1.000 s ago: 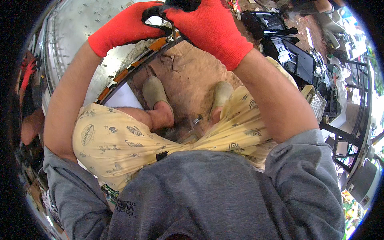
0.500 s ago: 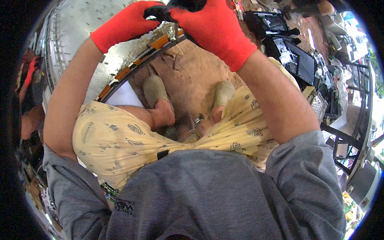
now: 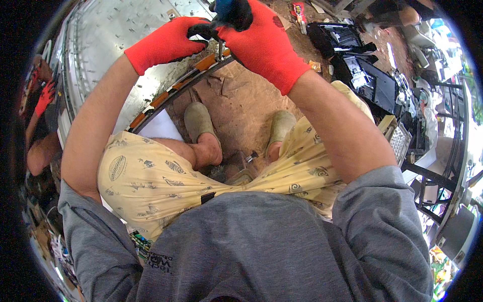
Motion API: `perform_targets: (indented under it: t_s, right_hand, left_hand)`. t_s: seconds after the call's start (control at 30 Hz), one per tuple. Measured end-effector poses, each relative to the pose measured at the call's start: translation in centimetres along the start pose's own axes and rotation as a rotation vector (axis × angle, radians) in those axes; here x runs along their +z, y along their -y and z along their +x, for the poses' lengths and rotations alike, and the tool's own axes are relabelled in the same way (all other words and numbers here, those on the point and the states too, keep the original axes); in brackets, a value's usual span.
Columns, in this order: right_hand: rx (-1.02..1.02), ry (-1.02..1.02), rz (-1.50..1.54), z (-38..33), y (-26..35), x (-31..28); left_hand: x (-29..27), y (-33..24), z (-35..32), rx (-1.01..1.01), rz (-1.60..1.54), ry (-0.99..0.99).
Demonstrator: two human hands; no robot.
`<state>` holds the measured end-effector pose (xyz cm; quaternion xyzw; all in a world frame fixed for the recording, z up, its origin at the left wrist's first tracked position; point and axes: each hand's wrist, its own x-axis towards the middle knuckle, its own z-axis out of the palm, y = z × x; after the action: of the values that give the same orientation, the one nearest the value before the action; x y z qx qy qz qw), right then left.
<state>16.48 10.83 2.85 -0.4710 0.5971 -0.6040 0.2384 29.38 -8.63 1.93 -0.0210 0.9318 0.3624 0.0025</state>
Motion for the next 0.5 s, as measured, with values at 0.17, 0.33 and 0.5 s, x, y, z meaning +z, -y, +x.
perform_targets:
  t_s: [0.17,0.33,0.5]
  right_hand:
    - [-0.059,0.003,-0.032,-0.06,-0.41,0.21]
    - [-0.063,0.042,-0.198,-0.05,-0.03,0.04]
    - [-0.003,0.030,0.040,0.32,-0.11,0.16]
  left_hand:
    - [0.20,0.31,0.32,0.005,-0.012,0.030]
    - [-0.03,-0.07,0.27,-0.021,0.017,0.045]
    - [-0.18,-0.34,0.12,-0.016,0.043,0.030]
